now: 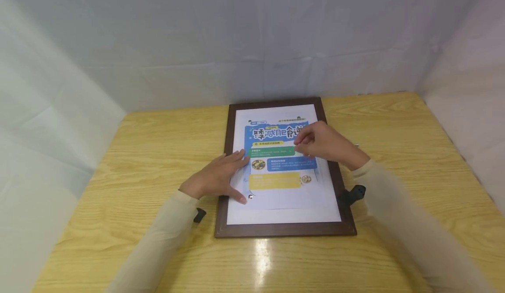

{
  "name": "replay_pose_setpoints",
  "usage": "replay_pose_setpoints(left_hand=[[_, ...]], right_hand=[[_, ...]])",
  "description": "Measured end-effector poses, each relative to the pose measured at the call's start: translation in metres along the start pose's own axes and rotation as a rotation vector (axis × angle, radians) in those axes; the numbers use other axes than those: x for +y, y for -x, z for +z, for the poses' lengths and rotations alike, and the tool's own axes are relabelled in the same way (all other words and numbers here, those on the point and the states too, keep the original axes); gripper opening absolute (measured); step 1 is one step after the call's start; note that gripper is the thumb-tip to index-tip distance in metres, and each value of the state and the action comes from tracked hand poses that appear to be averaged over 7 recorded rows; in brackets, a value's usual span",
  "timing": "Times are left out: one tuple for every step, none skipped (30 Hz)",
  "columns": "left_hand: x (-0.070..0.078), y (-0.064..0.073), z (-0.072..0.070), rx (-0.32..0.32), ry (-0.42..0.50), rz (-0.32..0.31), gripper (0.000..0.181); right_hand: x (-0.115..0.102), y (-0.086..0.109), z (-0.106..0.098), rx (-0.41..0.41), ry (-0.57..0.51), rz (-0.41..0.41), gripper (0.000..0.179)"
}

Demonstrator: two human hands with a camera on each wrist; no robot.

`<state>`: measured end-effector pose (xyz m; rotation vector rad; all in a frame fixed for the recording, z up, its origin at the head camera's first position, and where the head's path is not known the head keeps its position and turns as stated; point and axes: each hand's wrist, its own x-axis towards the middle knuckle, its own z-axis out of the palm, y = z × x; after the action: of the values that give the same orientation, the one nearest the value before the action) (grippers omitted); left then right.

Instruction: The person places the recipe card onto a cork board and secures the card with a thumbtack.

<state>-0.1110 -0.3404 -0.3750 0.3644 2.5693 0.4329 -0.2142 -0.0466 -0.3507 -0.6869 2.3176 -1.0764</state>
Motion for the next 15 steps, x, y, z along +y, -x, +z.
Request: replay_pose_setpoints(left_hand=[[0.0, 0.0, 0.0, -0.001, 0.003, 0.0, 0.12], [0.0, 0.0, 0.0, -0.001, 0.005, 0.003, 0.12], [0.0, 0.0, 0.0, 0.001, 0.006, 0.005, 0.12], [0.0, 0.0, 0.0, 0.001, 0.006, 0.008, 0.12], [0.0, 0.0, 0.0, 0.002, 0.006, 0.01, 0.12], [-0.001, 0.001, 0.0, 0.003, 0.004, 0.013, 0.12], [-0.001, 0.001, 0.0, 0.005, 0.003, 0.014, 0.12], [-0.001, 0.001, 0.0, 0.006, 0.0, 0.016, 0.119], [-0.002, 0.0, 0.0, 0.006, -0.002, 0.017, 0.119], [-0.002, 0.0, 0.0, 0.006, -0.005, 0.017, 0.119], [-0.003, 0.0, 0.0, 0.007, -0.007, 0.019, 0.119], [-0.003, 0.0, 0.0, 0.008, -0.009, 0.019, 0.119], [-0.004, -0.001, 0.0, 0.006, -0.012, 0.019, 0.119], [-0.004, -0.001, 0.0, 0.005, -0.014, 0.019, 0.119], [-0.004, -0.001, 0.0, 0.005, -0.013, 0.019, 0.119]], right_hand=[[0.005, 0.002, -0.005, 0.014, 0.008, 0.015, 0.019], [0.01, 0.003, -0.01, 0.028, 0.018, 0.04, 0.021], [0.016, 0.005, -0.015, 0.04, 0.021, 0.059, 0.022], [0.022, 0.006, -0.019, 0.051, 0.021, 0.072, 0.023], [0.027, 0.008, -0.023, 0.061, 0.023, 0.088, 0.024], [0.033, 0.01, -0.027, 0.069, 0.022, 0.101, 0.026], [0.039, 0.011, -0.031, 0.078, 0.019, 0.109, 0.027], [0.044, 0.013, -0.034, 0.088, 0.013, 0.116, 0.027], [0.051, 0.014, -0.038, 0.097, 0.009, 0.12, 0.028], [0.056, 0.016, -0.041, 0.107, 0.003, 0.128, 0.029], [0.061, 0.017, -0.045, 0.115, -0.004, 0.138, 0.031], [0.066, 0.019, -0.048, 0.123, -0.01, 0.146, 0.032], [0.071, 0.02, -0.051, 0.13, -0.018, 0.156, 0.034], [0.076, 0.021, -0.053, 0.136, -0.025, 0.166, 0.035], [0.08, 0.022, -0.055, 0.135, -0.026, 0.174, 0.037]])
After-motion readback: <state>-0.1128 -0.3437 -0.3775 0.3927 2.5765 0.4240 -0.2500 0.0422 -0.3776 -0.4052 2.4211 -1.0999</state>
